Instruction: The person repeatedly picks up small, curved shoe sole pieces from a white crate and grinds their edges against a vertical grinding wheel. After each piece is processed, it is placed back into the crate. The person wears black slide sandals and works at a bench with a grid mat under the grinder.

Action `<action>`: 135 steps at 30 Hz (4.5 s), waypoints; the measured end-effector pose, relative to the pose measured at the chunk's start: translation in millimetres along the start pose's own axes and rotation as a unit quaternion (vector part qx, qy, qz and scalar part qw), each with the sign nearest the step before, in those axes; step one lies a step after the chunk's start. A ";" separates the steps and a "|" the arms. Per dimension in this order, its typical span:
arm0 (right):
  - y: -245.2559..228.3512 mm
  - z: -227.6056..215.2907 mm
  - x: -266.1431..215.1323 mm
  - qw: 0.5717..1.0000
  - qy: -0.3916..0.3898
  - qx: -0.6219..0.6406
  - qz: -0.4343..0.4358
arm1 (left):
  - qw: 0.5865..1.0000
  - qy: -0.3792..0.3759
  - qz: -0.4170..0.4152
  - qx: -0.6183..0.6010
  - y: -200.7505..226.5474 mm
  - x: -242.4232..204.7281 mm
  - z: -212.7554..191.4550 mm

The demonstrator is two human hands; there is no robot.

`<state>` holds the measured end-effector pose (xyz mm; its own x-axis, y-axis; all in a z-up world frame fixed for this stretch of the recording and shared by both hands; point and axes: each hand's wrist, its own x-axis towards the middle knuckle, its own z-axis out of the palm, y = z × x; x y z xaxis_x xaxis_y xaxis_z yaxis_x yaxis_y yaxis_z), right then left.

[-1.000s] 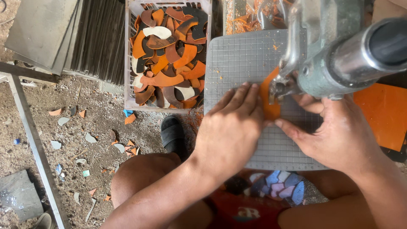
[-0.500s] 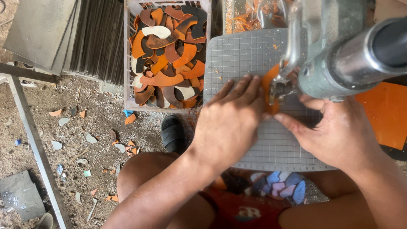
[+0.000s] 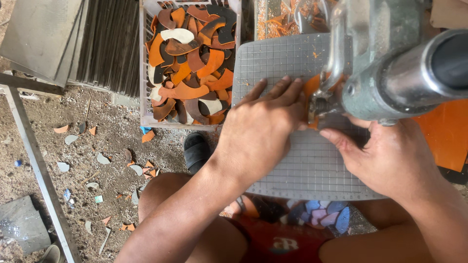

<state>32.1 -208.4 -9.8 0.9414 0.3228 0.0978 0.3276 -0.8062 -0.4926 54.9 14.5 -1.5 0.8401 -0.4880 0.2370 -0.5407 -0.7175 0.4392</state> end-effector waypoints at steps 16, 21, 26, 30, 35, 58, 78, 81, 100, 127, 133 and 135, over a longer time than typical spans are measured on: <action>-10.9 -7.0 15.2 0.994 0.048 -0.004 -0.094 | 1.000 0.002 0.009 0.015 -6.6 9.8 -0.2; -11.6 -8.4 14.2 0.994 0.012 -0.075 -0.082 | 0.999 -0.003 0.008 0.033 -5.3 11.3 -1.4; -13.6 -7.9 9.6 0.989 -0.067 -0.122 0.046 | 0.999 -0.001 0.011 0.044 -7.6 10.2 1.5; -13.3 -9.3 10.4 0.982 -0.086 -0.162 0.047 | 0.999 0.009 0.008 0.052 -11.0 9.4 8.3; -18.7 -10.9 13.3 0.980 -0.018 -0.190 -0.061 | 0.995 0.058 0.008 0.075 -21.6 23.1 10.5; 150.5 348.6 -170.0 0.877 -0.328 0.024 0.350 | 0.984 0.078 -0.158 0.018 -102.3 -72.0 -92.3; 31.0 209.7 -95.7 0.847 -0.440 0.278 0.109 | 0.990 0.083 -0.110 -0.003 -94.4 -82.4 -88.0; -7.2 120.8 -100.8 0.783 -0.567 0.109 0.231 | 0.993 0.086 -0.079 0.006 -87.7 -75.8 -84.3; -11.1 -12.7 -64.7 0.992 -0.015 0.122 0.025 | 0.996 0.017 0.090 -0.005 24.5 -66.7 -33.6; 23.3 -19.8 -43.0 0.986 -0.013 0.015 -0.168 | 0.995 0.050 0.076 0.040 21.8 -43.7 -0.8; 21.8 -18.5 -43.5 0.986 -0.005 0.020 -0.166 | 0.995 0.054 0.077 0.037 21.8 -43.2 -1.5; 21.2 -17.8 -43.2 0.986 0.002 0.024 -0.163 | 0.995 0.053 0.077 0.036 21.2 -42.6 -1.5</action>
<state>-0.2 -248.3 -9.0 0.7866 0.5594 0.2613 0.6093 -0.6350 -0.4749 7.7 20.8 -1.0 0.7444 -0.5429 0.3886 -0.6625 -0.6731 0.3288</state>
